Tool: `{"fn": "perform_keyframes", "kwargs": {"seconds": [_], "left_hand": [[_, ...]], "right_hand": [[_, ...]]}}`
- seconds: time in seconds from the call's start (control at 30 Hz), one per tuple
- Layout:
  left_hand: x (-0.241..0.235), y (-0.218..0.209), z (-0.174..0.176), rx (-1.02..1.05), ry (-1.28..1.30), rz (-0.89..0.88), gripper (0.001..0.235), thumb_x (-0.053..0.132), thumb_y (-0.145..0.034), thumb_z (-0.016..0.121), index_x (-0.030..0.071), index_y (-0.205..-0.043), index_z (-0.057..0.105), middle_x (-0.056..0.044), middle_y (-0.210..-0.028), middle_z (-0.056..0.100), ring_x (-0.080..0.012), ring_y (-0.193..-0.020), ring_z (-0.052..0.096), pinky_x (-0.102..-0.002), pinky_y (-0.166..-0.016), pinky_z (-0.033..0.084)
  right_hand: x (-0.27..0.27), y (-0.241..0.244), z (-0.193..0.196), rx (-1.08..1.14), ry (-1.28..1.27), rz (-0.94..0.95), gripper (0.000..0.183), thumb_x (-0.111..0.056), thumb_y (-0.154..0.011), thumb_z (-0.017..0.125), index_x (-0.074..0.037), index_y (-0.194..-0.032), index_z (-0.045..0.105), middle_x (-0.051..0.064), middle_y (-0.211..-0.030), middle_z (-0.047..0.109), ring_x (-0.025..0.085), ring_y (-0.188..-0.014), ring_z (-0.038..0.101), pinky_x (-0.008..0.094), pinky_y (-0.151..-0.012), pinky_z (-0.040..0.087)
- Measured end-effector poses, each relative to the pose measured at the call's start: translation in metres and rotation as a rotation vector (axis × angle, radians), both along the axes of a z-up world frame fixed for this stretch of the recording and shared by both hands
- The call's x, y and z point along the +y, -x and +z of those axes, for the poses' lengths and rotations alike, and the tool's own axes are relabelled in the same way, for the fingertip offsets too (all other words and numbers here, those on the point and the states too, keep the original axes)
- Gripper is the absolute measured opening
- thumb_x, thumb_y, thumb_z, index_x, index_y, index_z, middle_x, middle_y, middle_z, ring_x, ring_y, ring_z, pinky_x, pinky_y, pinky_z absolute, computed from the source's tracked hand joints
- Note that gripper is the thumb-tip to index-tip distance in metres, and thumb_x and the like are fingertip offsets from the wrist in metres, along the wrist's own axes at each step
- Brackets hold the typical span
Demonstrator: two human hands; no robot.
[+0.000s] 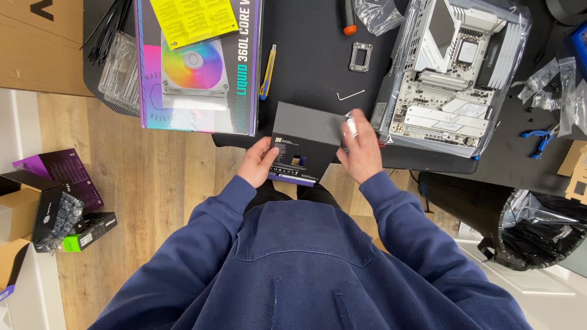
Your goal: The person opens a box using a utility knife, removes a CPU from a plastic tray, and places it into the socket on a motherboard.
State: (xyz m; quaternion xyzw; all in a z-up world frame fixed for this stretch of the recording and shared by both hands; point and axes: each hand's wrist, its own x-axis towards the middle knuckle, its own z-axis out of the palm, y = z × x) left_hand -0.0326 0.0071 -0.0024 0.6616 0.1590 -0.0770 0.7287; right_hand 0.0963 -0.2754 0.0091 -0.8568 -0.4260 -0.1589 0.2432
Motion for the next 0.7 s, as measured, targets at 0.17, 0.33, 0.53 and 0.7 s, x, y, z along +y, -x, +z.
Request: {"fn": "perform_keyframes", "kwargs": {"seconds": [0.17, 0.33, 0.53, 0.7], "left_hand": [[0.001, -0.005, 0.011, 0.03, -0.028, 0.003, 0.02, 0.012, -0.106, 0.058, 0.01, -0.124, 0.069, -0.007, -0.103, 0.076, -0.0109, -0.095, 0.068, -0.033, -0.09, 0.059], [0.003, 0.003, 0.012, 0.106, -0.079, -0.023, 0.02, 0.014, -0.107, 0.058, 0.011, -0.124, 0.068, -0.009, -0.101, 0.077, -0.013, -0.089, 0.07, -0.034, -0.085, 0.061], [0.004, 0.0, 0.035, 0.216, -0.146, -0.087, 0.023, 0.015, -0.107, 0.055, 0.011, -0.127, 0.066, -0.013, -0.099, 0.076, -0.02, -0.089, 0.073, -0.039, -0.084, 0.061], [0.005, -0.004, 0.047, 0.322, -0.314, -0.151, 0.027, 0.021, -0.105, 0.055, 0.014, -0.128, 0.068, -0.01, -0.099, 0.079, -0.0253, -0.098, 0.073, -0.045, -0.092, 0.055]], "right_hand": [[-0.026, 0.078, -0.035, 0.437, -0.081, -0.468, 0.037, -0.015, -0.098, 0.065, -0.008, -0.134, 0.055, 0.017, -0.127, 0.05, 0.036, -0.116, 0.054, 0.047, -0.1, 0.047], [-0.015, 0.142, -0.119, 1.36, 0.143, -0.674, 0.042, -0.056, -0.092, 0.069, -0.027, -0.122, 0.076, -0.001, -0.108, 0.08, 0.017, -0.101, 0.076, 0.032, -0.089, 0.061], [0.0, 0.156, -0.097, 1.842, -0.379, -0.422, 0.011, -0.013, -0.097, 0.07, -0.006, -0.094, 0.078, 0.007, -0.082, 0.077, 0.015, -0.066, 0.069, 0.031, -0.067, 0.057], [-0.003, 0.157, -0.083, 1.732, -0.545, -0.464, 0.013, -0.008, -0.098, 0.065, -0.006, -0.09, 0.076, 0.003, -0.069, 0.069, 0.009, -0.053, 0.058, 0.021, -0.054, 0.051]]}}
